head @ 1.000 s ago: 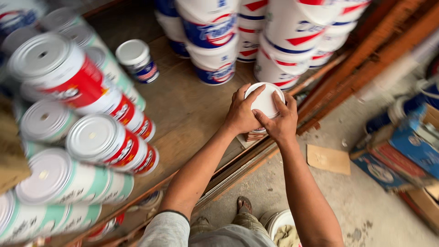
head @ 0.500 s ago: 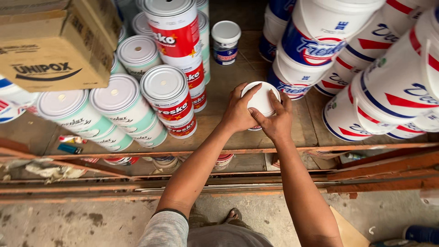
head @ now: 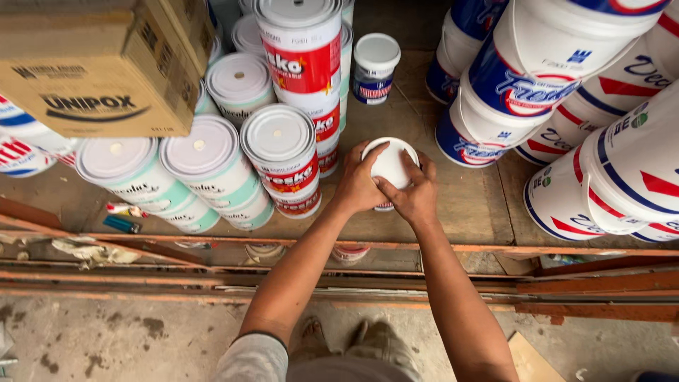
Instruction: The person picks up small white paint cans from a bucket on the floor and places them onto a metal shelf among other paint containers. They repeatedly retrieve cans and arrange them in a stack on the shelf.
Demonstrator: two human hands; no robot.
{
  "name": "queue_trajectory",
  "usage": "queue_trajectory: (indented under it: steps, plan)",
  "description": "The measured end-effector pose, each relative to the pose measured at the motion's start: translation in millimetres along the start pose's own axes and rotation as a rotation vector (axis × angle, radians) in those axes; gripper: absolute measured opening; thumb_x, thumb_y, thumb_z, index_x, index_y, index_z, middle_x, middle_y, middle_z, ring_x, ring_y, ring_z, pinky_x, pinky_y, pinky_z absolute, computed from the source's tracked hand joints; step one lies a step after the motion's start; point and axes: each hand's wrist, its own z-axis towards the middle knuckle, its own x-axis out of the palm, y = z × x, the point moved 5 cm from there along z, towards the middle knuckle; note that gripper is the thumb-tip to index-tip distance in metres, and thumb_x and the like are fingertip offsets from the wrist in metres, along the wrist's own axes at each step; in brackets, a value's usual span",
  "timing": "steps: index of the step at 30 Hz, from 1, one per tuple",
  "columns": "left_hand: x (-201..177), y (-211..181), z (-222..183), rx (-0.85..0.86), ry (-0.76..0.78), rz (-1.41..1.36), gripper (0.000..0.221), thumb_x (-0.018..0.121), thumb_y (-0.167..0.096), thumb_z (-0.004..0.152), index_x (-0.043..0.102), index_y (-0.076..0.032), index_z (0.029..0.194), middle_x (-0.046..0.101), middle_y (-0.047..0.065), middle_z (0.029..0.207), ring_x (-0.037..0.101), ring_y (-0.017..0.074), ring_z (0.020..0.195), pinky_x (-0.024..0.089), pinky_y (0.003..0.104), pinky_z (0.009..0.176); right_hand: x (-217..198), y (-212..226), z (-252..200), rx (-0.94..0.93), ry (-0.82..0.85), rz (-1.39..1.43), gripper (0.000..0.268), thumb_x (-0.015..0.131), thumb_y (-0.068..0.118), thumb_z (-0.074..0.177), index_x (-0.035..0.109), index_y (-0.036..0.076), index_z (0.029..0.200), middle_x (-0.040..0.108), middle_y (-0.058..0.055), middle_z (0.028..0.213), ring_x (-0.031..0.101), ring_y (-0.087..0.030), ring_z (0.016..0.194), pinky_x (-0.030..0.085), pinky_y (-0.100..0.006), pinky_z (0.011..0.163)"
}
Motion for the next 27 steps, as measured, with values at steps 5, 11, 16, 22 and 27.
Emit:
queue_trajectory:
  steps: [5,11,16,22,27]
  plan:
    - [1,-4,10,0.054,-0.036,0.002,0.075,0.061,-0.012,0.051,0.050,-0.019,0.126,0.046,0.025,0.114,0.048,0.0412,0.111,0.034,0.045,0.096,6,-12,11,0.005,-0.004,-0.033,0.072,0.085,0.041,0.054,0.062,0.011,0.115,0.051,-0.021,0.115,0.055,-0.042,0.101,0.049,-0.045,0.086]
    - [19,16,37,0.014,-0.075,0.025,0.073,0.069,-0.023,0.053,0.050,-0.015,0.123,0.045,0.020,0.116,0.045,0.0376,0.110,0.037,0.044,0.093,22,-42,46,0.074,0.071,-0.060,0.075,0.077,0.051,0.053,0.060,0.018,0.117,0.047,-0.015,0.123,0.049,-0.032,0.112,0.045,-0.040,0.091]
    - [20,22,45,-0.068,-0.034,-0.010,0.079,0.070,-0.030,0.055,0.043,-0.018,0.128,0.040,0.013,0.125,0.039,0.0311,0.118,0.036,0.042,0.097,32,-48,59,0.100,0.157,-0.052,0.080,0.072,0.059,0.054,0.056,0.020,0.122,0.043,-0.013,0.131,0.043,-0.027,0.121,0.038,-0.035,0.098]
    - [22,30,64,-0.109,-0.027,-0.018,0.081,0.072,-0.032,0.054,0.041,-0.021,0.129,0.038,0.011,0.127,0.037,0.0299,0.120,0.034,0.041,0.098,40,-49,79,0.062,0.127,0.005,0.079,0.072,0.059,0.056,0.057,0.017,0.121,0.045,-0.012,0.128,0.046,-0.025,0.119,0.038,-0.035,0.098]
    - [23,40,77,-0.090,-0.118,-0.083,0.081,0.074,-0.028,0.053,0.043,-0.021,0.127,0.040,0.009,0.126,0.039,0.0254,0.121,0.036,0.037,0.099,44,-48,95,0.103,0.108,0.024,0.078,0.073,0.059,0.053,0.059,0.017,0.118,0.046,-0.007,0.129,0.046,-0.020,0.120,0.038,-0.032,0.099]
